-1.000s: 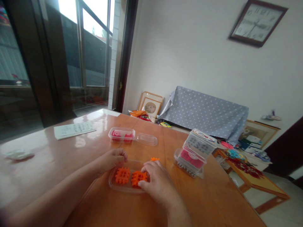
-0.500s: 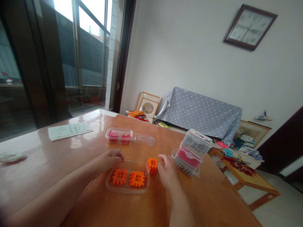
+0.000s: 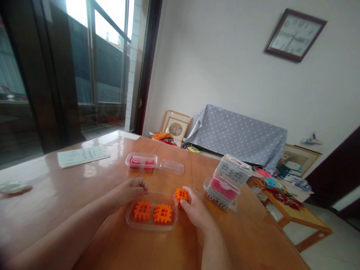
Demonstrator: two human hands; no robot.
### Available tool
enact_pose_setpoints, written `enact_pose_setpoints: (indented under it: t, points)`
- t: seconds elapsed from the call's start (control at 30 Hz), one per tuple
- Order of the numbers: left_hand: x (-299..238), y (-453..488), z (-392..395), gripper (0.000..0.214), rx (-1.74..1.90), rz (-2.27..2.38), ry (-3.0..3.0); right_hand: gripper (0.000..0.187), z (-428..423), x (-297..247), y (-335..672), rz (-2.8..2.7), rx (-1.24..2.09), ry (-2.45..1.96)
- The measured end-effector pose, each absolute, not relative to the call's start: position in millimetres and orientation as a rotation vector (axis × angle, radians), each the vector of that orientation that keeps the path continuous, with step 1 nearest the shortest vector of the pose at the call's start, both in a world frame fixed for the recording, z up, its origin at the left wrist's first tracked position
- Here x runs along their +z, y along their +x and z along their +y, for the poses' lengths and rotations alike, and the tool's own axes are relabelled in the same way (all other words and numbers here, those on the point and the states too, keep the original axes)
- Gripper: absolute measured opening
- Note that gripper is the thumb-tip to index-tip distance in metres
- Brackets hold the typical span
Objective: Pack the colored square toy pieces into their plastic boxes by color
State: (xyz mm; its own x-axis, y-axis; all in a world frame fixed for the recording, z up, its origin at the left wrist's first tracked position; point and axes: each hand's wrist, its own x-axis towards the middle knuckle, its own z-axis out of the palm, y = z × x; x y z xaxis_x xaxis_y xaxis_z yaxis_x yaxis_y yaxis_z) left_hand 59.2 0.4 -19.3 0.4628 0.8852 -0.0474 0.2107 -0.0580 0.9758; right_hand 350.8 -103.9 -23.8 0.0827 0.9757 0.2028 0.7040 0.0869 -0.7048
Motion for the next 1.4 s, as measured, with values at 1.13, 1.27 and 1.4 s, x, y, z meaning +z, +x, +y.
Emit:
enact_pose_setpoints:
  t: [1.13, 1.27, 1.4]
  points:
    - [-24.3, 59.6, 1.5, 0.019, 0.719, 0.974, 1.539, 0.04, -133.3, 15.3, 292.0, -1.953, 0.461, -1.679]
    - [-25.2, 59.6, 1.7, 0.019, 0.722, 0.968, 1.535, 0.039, -133.2, 17.5, 292.2, -1.935, 0.486, -1.664]
    - [-25.0, 60.0, 1.8, 0.019, 0.718, 0.971, 1.538, 0.023, -127.6, 17.8, 306.1, -1.812, 0.421, -1.673]
